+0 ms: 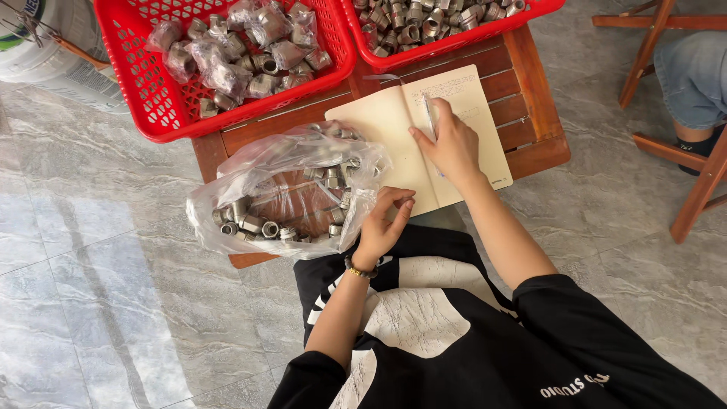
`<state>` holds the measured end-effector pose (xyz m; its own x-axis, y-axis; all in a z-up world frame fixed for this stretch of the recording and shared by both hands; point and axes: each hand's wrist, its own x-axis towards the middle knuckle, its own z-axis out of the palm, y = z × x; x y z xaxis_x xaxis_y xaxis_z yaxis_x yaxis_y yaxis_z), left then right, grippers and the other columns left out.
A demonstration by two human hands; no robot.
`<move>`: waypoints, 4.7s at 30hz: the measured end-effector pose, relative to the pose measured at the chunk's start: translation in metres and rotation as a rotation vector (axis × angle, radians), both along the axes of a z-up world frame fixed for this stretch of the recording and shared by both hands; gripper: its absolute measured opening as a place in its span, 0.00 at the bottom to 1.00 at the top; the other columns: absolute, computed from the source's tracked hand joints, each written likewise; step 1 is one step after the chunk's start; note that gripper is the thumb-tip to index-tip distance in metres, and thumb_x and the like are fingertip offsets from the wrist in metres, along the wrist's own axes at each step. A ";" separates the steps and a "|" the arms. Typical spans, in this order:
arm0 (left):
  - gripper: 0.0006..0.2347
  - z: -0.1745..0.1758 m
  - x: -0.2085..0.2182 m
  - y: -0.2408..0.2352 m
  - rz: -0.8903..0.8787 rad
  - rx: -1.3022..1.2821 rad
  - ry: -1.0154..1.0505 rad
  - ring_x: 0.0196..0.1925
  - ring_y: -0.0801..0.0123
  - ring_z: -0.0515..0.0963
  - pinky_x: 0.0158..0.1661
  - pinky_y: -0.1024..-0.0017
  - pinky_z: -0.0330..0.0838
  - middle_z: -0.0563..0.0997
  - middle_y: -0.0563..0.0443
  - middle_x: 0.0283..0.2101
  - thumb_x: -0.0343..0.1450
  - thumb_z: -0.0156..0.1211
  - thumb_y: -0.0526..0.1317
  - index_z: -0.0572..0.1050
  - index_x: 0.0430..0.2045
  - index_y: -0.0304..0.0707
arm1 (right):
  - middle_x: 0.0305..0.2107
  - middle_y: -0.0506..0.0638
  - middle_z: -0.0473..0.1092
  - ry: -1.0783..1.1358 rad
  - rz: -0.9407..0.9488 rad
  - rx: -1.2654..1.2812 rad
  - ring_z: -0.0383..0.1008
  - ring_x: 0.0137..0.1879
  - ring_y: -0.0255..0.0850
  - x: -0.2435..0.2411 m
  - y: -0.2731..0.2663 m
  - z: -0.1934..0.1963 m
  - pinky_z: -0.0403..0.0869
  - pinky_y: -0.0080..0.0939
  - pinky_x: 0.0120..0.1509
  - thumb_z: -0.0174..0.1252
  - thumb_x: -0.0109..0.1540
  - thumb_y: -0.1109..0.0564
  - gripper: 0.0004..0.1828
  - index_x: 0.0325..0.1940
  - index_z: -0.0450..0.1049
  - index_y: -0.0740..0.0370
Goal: The person repeatedly picks small metal pipe fittings from a plastic bag, rotates them in both hands to view different angles, and then places them into a red basket. A notebook and pen are visible on the table, and the person occasionally writes in the notebook between handling items.
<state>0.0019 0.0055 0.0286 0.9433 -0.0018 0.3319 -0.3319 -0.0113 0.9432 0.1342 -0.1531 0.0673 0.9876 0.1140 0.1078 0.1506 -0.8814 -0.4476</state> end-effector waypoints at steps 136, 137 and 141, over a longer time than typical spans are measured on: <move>0.14 -0.083 -0.003 -0.014 0.246 1.326 -0.547 0.48 0.66 0.80 0.48 0.73 0.76 0.72 0.49 0.40 0.78 0.48 0.43 0.72 0.52 0.31 | 0.31 0.43 0.66 -0.412 1.107 -0.251 0.68 0.43 0.41 -0.038 0.114 0.009 0.72 0.42 0.39 0.59 0.61 0.59 0.03 0.33 0.73 0.54; 0.13 -0.079 -0.001 -0.012 0.136 1.116 -0.477 0.46 0.69 0.79 0.45 0.76 0.76 0.74 0.50 0.41 0.78 0.51 0.40 0.72 0.54 0.33 | 0.41 0.53 0.70 -0.260 1.074 -0.070 0.71 0.51 0.50 -0.041 0.109 0.036 0.74 0.48 0.50 0.62 0.61 0.62 0.06 0.42 0.75 0.61; 0.12 -0.022 0.002 -0.005 0.000 0.478 -0.212 0.43 0.70 0.81 0.41 0.76 0.77 0.79 0.47 0.42 0.77 0.59 0.37 0.75 0.54 0.34 | 0.49 0.58 0.72 -0.063 0.769 0.645 0.78 0.51 0.53 -0.039 0.066 0.063 0.82 0.47 0.50 0.70 0.63 0.62 0.18 0.55 0.73 0.65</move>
<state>0.0036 0.0008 0.0069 0.8555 -0.1998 0.4776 -0.5149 -0.4240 0.7450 0.0957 -0.0874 0.1307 0.6606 0.6201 0.4232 0.6168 -0.1269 -0.7768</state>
